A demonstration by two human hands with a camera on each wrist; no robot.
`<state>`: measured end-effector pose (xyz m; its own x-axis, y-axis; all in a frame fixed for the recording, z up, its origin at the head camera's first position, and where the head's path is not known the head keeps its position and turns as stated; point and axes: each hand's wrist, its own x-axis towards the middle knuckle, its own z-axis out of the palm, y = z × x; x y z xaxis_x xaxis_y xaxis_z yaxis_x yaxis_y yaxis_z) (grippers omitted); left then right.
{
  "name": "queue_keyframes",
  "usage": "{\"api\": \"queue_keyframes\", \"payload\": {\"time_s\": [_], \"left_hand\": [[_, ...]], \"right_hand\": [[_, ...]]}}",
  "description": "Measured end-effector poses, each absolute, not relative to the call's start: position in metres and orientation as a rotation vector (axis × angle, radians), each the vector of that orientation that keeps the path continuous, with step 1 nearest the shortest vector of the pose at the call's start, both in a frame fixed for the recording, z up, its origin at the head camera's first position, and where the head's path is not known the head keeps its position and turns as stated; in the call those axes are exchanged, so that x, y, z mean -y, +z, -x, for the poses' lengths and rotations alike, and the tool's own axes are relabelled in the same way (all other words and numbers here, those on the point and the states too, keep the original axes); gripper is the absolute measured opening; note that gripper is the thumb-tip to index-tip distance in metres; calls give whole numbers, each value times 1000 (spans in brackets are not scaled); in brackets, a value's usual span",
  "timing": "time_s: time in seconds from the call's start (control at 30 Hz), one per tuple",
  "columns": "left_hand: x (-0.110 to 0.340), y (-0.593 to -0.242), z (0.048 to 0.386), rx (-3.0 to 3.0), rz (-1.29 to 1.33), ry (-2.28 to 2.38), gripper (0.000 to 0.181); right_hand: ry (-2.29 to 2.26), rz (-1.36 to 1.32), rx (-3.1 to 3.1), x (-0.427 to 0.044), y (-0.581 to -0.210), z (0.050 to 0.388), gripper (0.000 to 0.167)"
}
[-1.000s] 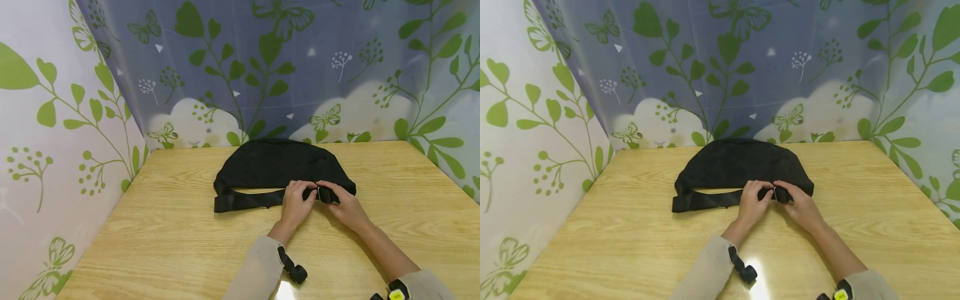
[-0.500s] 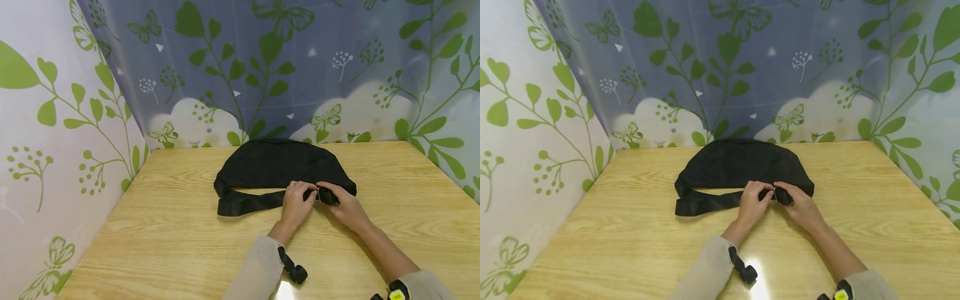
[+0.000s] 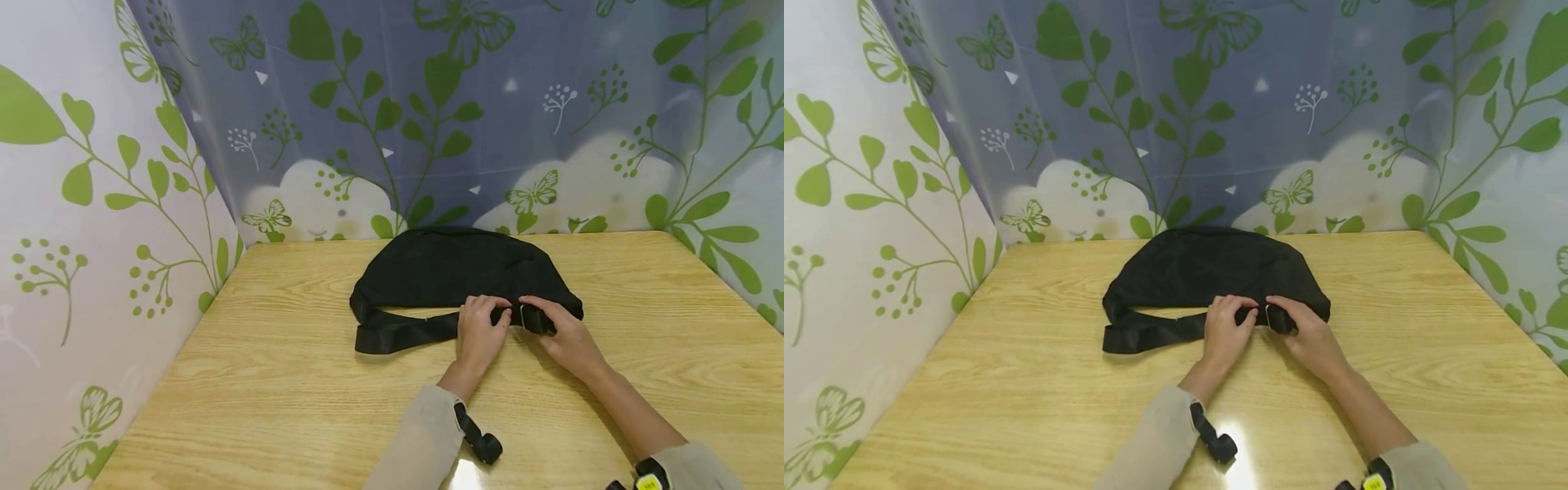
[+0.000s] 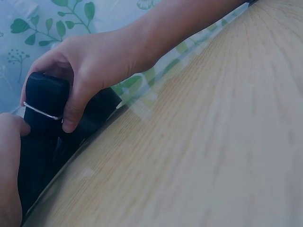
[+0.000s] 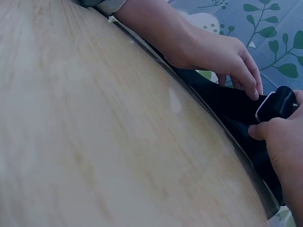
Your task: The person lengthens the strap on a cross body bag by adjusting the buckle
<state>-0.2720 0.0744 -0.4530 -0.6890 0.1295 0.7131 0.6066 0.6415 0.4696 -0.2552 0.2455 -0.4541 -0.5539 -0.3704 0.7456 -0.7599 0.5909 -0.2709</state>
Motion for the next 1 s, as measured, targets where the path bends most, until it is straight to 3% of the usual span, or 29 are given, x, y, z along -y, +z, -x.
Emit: {"api": "queue_keyframes", "payload": {"time_s": [0.3, 0.57, 1.0], "left_hand": [[-75, -453, 273, 2122, 691, -966, 9], [-74, -451, 272, 2143, 768, -963, 26], [-75, -451, 267, 2516, 793, -977, 54]], "right_hand": [[750, -911, 2141, -244, -452, 255, 70], [707, -792, 2196, -243, -454, 254, 78], [653, -829, 2223, -243, -451, 254, 67]]}}
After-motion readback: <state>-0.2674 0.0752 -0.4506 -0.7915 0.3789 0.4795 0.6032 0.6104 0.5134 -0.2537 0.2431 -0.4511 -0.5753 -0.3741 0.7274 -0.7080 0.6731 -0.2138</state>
